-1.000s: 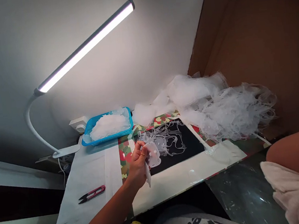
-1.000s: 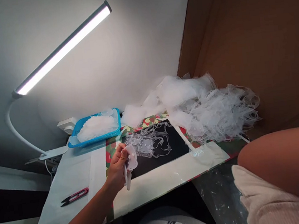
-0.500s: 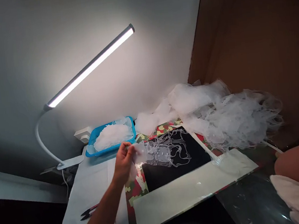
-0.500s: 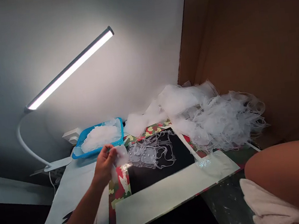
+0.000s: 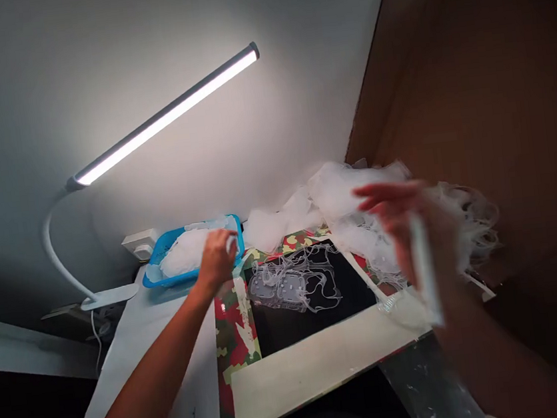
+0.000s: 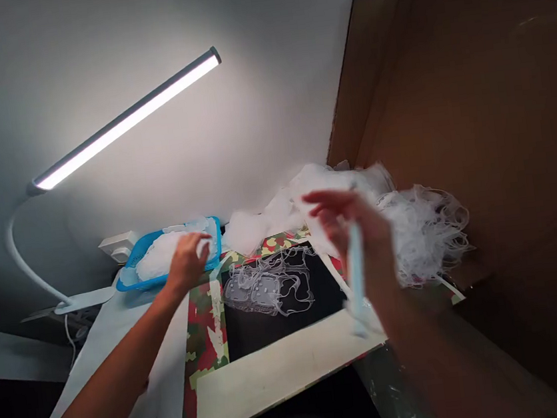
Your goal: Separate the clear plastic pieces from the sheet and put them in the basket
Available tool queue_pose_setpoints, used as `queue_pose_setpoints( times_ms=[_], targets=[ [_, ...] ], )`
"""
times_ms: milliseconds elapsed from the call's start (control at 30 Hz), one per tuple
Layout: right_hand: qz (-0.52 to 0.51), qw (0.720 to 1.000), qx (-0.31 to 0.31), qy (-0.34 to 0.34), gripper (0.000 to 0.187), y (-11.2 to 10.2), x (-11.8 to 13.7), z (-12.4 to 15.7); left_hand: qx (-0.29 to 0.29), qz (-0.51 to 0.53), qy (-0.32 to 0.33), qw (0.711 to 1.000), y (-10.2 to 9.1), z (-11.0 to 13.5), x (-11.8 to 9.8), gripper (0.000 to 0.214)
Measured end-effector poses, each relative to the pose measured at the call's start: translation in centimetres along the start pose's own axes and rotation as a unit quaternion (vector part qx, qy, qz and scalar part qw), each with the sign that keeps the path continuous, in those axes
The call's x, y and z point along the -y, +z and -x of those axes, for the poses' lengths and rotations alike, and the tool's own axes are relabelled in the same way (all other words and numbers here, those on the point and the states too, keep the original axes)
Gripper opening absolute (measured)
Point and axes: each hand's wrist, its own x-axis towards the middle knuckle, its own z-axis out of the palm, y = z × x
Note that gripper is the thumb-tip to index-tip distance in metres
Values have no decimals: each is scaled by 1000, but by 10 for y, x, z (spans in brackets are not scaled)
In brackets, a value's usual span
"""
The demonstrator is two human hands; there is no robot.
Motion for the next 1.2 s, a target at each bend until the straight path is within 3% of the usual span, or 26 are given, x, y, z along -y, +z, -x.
queue_pose_setpoints(
  times_ms=[67,133,167,233,300,400,533,633,733,833,1033,1200],
  targets=[
    [-39,996,39,69,24,24,-25,12,89,5,53,995,19,44,-14,9],
    [-78,979,116,148,30,52,-57,29,186,-49,151,970,37,90,-25,19],
    [-84,967,163,177,35,65,-72,38,198,-78,169,962,45,109,-28,22],
    [-46,958,226,173,42,81,-95,53,197,-117,183,956,54,139,-32,32],
    [11,950,274,150,49,82,-108,64,195,-135,176,955,57,154,-31,41],
    [58,944,282,163,58,63,-113,69,199,-142,159,957,55,159,-29,44],
    [66,957,192,207,67,42,-107,63,187,-140,156,960,54,156,-32,43],
    [47,953,198,225,58,53,-101,60,191,-141,168,957,55,156,-36,43],
    [42,943,257,208,35,75,-99,65,196,-143,181,953,57,156,-35,43],
    [89,942,268,184,17,86,-103,75,192,-132,188,954,58,156,-32,42],
    [95,954,260,113,13,85,-113,86,188,-115,187,957,59,156,-29,42],
    [100,952,268,108,14,88,-114,87,188,-127,191,955,60,155,-30,42]
  ],
)
